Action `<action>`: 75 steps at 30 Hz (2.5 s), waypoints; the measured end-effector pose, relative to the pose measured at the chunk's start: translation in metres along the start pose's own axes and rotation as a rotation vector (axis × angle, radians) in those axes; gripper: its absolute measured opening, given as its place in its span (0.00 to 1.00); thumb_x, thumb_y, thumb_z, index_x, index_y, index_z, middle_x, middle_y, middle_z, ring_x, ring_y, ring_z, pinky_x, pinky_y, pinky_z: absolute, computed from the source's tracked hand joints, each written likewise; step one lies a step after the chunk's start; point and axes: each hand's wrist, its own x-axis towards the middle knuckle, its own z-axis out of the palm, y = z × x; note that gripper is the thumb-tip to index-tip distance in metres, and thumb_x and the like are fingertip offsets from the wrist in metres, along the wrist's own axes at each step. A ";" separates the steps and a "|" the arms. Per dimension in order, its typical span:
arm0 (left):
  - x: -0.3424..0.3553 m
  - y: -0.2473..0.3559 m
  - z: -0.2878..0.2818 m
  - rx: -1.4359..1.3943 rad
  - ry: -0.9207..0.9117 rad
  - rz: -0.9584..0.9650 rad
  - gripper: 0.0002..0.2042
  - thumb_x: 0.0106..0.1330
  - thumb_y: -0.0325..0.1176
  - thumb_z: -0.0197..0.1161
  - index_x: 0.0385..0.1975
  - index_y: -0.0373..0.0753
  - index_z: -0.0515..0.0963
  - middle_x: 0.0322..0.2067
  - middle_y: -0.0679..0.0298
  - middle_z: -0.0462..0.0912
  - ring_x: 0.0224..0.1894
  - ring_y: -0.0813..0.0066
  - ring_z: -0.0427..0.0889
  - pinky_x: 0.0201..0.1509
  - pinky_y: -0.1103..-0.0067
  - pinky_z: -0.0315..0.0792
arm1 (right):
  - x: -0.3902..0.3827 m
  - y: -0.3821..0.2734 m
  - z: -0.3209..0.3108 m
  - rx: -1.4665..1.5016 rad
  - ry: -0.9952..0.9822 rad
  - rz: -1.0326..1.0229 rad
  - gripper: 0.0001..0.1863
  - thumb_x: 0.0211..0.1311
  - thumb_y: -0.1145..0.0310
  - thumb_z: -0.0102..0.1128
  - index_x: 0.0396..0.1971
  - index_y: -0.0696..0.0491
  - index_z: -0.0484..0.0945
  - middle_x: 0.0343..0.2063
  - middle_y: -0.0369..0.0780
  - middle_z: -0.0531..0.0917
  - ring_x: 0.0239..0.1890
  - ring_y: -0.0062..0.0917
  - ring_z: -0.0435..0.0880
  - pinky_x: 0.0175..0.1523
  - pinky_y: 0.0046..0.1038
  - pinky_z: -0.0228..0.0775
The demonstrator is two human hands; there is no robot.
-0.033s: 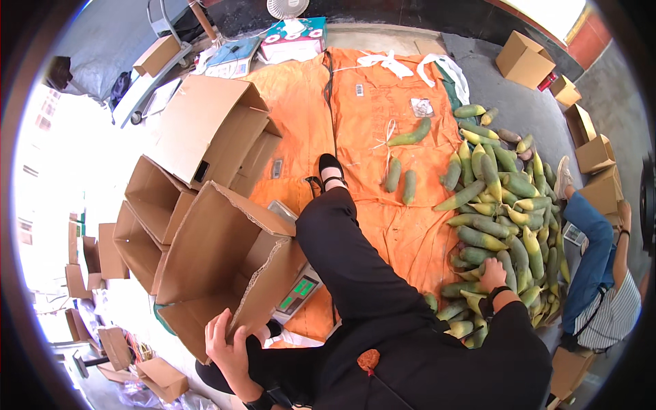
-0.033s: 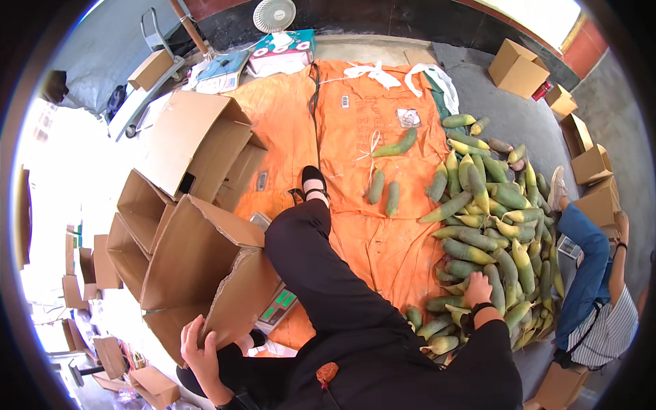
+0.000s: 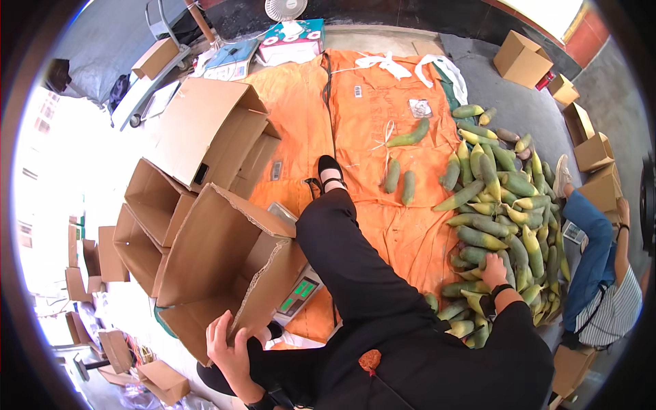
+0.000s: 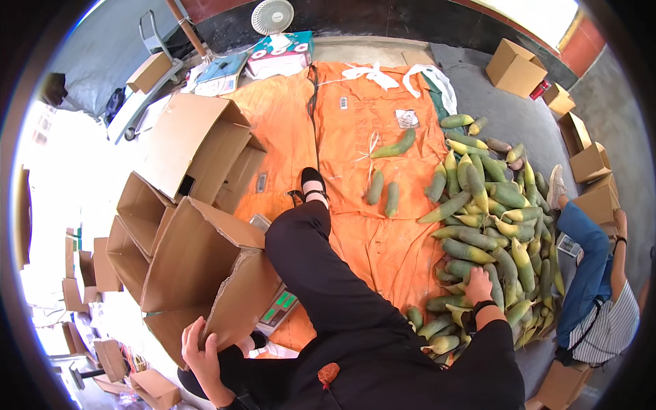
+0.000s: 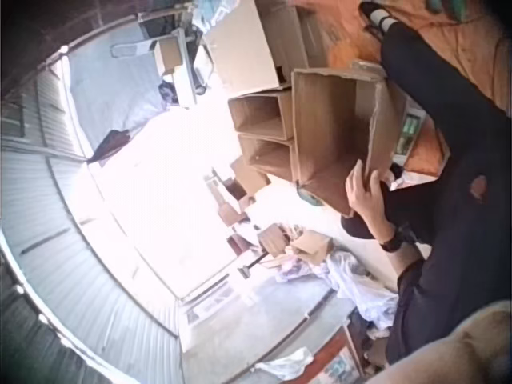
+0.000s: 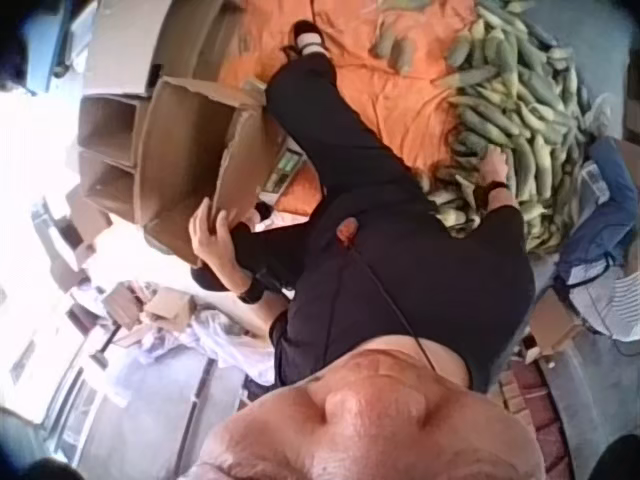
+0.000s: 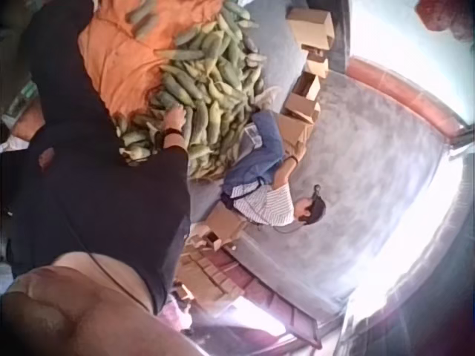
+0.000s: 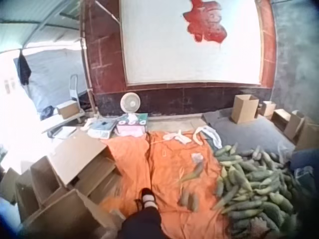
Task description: Sorting and weighing papayas from a pile into cardboard boxes for packaging.
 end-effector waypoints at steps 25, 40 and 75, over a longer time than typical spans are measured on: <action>0.035 0.017 -0.048 -0.065 0.101 0.048 0.31 0.51 0.27 0.66 0.59 0.36 0.67 0.57 0.57 0.68 0.59 0.63 0.68 0.59 0.72 0.65 | -0.106 -0.406 -0.318 1.828 -0.491 -1.256 0.25 0.58 0.76 0.61 0.57 0.52 0.68 0.48 0.36 0.75 0.51 0.22 0.75 0.56 0.29 0.69; 0.057 -0.047 -0.037 0.083 -0.448 -0.243 0.30 0.48 0.32 0.69 0.55 0.39 0.69 0.39 0.49 0.81 0.43 0.54 0.80 0.48 0.70 0.72 | -0.116 -0.442 -0.287 1.443 -0.251 -1.238 0.11 0.62 0.72 0.57 0.45 0.55 0.77 0.42 0.36 0.80 0.41 0.16 0.78 0.43 0.22 0.72; 0.033 -0.075 -0.036 -0.195 -0.252 -0.296 0.16 0.66 0.23 0.53 0.54 0.34 0.73 0.43 0.58 0.79 0.44 0.75 0.77 0.49 0.81 0.70 | 0.040 -0.093 0.089 -0.087 -0.221 -0.336 0.12 0.57 0.69 0.51 0.29 0.56 0.84 0.34 0.47 0.84 0.39 0.38 0.83 0.43 0.34 0.76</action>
